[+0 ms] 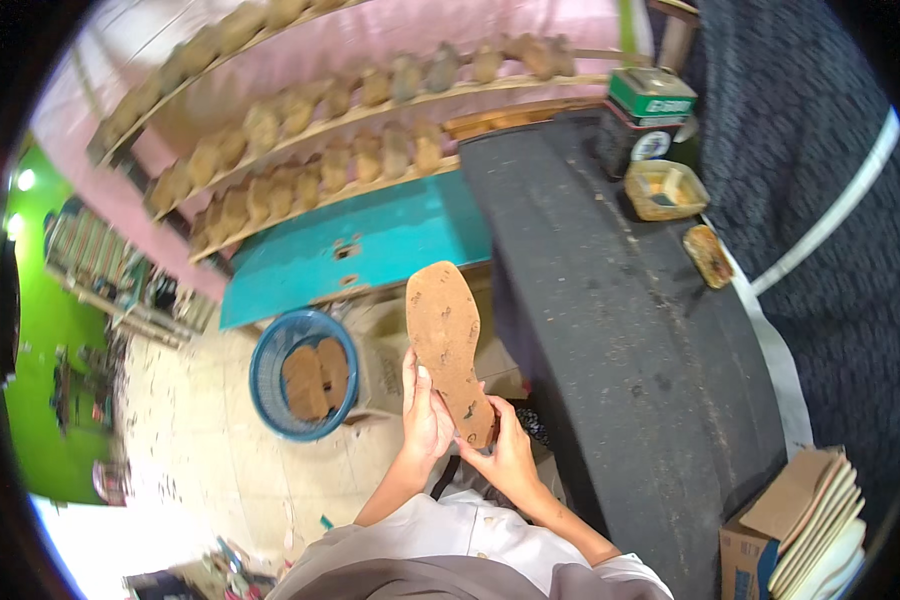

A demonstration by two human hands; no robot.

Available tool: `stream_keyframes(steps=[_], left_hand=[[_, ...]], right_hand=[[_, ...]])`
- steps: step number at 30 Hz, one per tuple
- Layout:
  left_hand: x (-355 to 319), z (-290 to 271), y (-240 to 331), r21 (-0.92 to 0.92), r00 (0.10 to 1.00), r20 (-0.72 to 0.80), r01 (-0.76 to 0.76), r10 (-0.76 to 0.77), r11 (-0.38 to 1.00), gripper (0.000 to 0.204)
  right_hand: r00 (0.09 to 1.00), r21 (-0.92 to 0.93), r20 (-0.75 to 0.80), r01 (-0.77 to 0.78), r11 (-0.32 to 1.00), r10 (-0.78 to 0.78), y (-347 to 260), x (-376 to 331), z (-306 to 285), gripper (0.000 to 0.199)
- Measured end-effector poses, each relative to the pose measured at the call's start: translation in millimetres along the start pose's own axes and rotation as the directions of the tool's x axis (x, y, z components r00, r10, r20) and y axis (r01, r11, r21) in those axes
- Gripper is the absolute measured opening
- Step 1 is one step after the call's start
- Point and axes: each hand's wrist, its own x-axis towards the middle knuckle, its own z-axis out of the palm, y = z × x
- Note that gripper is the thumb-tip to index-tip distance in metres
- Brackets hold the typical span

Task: Applying glue to the underside of a shoe sole using a brush.

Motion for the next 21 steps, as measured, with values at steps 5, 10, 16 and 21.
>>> stream_keyframes(steps=[5, 10, 16, 21], left_hand=[[-30, -49, 49, -0.005, 0.996, -0.093, -0.003, 0.002, 1.000, 0.052], [-52, -97, 79, 0.010, 0.975, -0.213, -0.066, 0.067, 0.998, 0.051], [-57, -165, 123, 0.030, 0.932, -0.338, -0.127, 0.129, 0.991, 0.047], [-60, -251, 175, 0.053, 0.878, -0.454, -0.142, 0.151, 0.988, 0.043]], right_hand=[[0.982, -0.129, 0.103, 0.171, 0.977, -0.158, -1, -10, 43, 0.066], [0.940, -0.063, 0.333, 0.096, 0.993, -0.070, -25, -12, 82, 0.066], [0.882, -0.036, 0.467, 0.095, 0.995, -0.068, -35, -6, 157, 0.066], [0.860, -0.124, 0.480, 0.261, 0.957, -0.173, -44, -5, 256, 0.067]])
